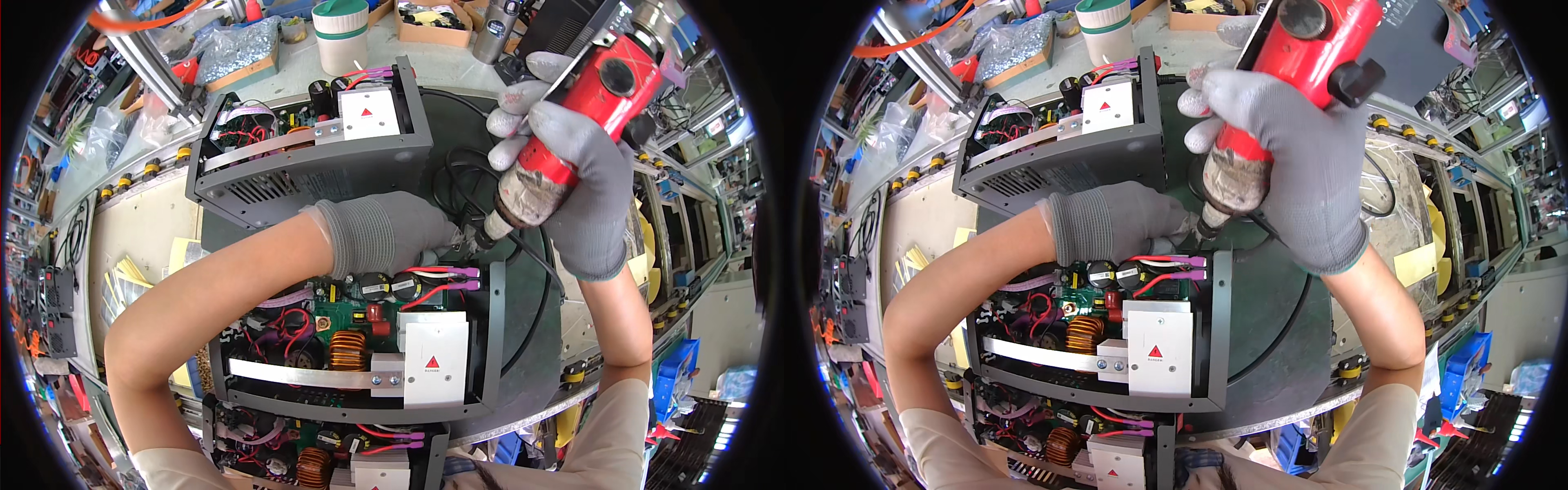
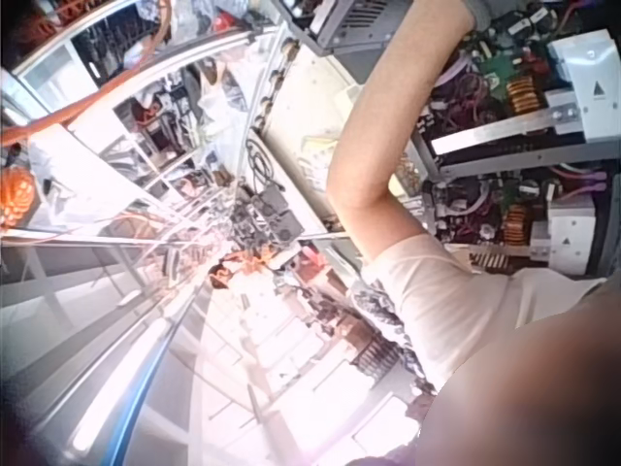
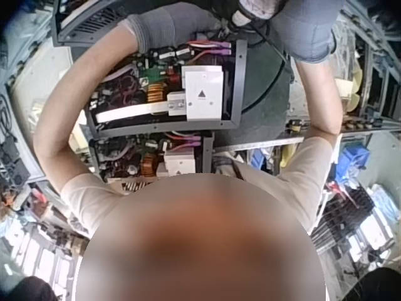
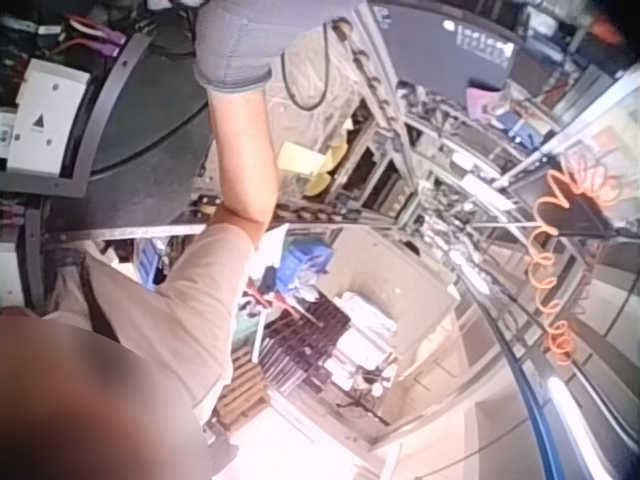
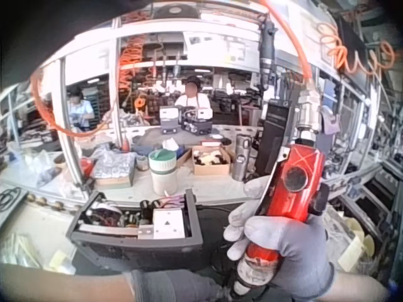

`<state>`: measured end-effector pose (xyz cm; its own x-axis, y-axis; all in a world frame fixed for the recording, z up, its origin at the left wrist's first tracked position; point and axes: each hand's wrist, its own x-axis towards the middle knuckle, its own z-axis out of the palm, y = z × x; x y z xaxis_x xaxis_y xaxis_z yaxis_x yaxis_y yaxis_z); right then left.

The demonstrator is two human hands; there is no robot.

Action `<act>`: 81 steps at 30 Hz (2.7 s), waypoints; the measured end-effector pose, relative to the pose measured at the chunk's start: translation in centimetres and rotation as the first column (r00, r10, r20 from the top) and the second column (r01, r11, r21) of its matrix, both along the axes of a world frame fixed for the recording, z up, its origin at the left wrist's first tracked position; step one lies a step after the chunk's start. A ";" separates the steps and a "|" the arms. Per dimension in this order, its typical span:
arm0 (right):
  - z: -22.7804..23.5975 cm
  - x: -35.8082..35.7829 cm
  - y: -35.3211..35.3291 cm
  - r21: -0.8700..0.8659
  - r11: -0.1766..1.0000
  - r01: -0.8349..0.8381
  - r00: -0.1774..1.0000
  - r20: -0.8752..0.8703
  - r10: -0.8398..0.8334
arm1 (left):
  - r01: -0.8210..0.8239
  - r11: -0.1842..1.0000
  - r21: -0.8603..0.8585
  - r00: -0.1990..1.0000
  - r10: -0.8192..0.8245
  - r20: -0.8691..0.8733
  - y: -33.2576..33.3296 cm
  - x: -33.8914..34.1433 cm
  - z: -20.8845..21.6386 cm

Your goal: Assembling electronic power supply units on a factory production line, including applying labels, using a hot glue gun, and securing wires with an electric screwdriver.

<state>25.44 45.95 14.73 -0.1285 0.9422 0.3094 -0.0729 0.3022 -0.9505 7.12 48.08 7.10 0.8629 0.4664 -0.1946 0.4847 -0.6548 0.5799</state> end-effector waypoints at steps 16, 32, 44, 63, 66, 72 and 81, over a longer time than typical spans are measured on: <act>-0.1 -0.7 -3.4 0.109 0.991 -0.083 0.994 -0.058 0.090 | 0.038 0.999 -0.017 0.998 -0.039 -0.054 -0.3 0.0 1.5; -0.8 -1.7 -3.2 0.274 0.954 -0.125 0.981 0.175 0.078 | 0.069 0.997 0.031 0.990 -0.072 0.121 0.7 -0.4 -1.8; -1.1 -1.4 -3.0 0.379 0.876 -0.299 0.930 0.323 0.178 | 0.024 0.995 -0.096 0.999 -0.027 -0.028 0.9 -0.1 -1.6; 1.1 -2.2 -2.3 0.315 0.947 0.070 0.997 -0.003 -0.073 | -0.117 0.981 0.154 0.964 0.150 -0.220 -1.7 -2.4 4.0; 3.9 0.9 -4.5 0.325 0.931 0.169 0.982 -0.135 -0.131 | -0.368 0.795 0.482 0.892 0.449 -0.059 -5.0 -4.4 6.1; 5.4 7.1 -15.1 0.322 0.947 -0.018 0.942 -0.311 0.123 | -0.306 0.760 0.574 0.943 0.323 0.076 -19.6 -9.3 6.9; 0.2 6.3 -22.1 0.222 0.951 0.215 0.873 -0.480 -0.086 | -0.233 0.567 0.790 0.950 0.306 0.061 -17.0 -10.5 4.1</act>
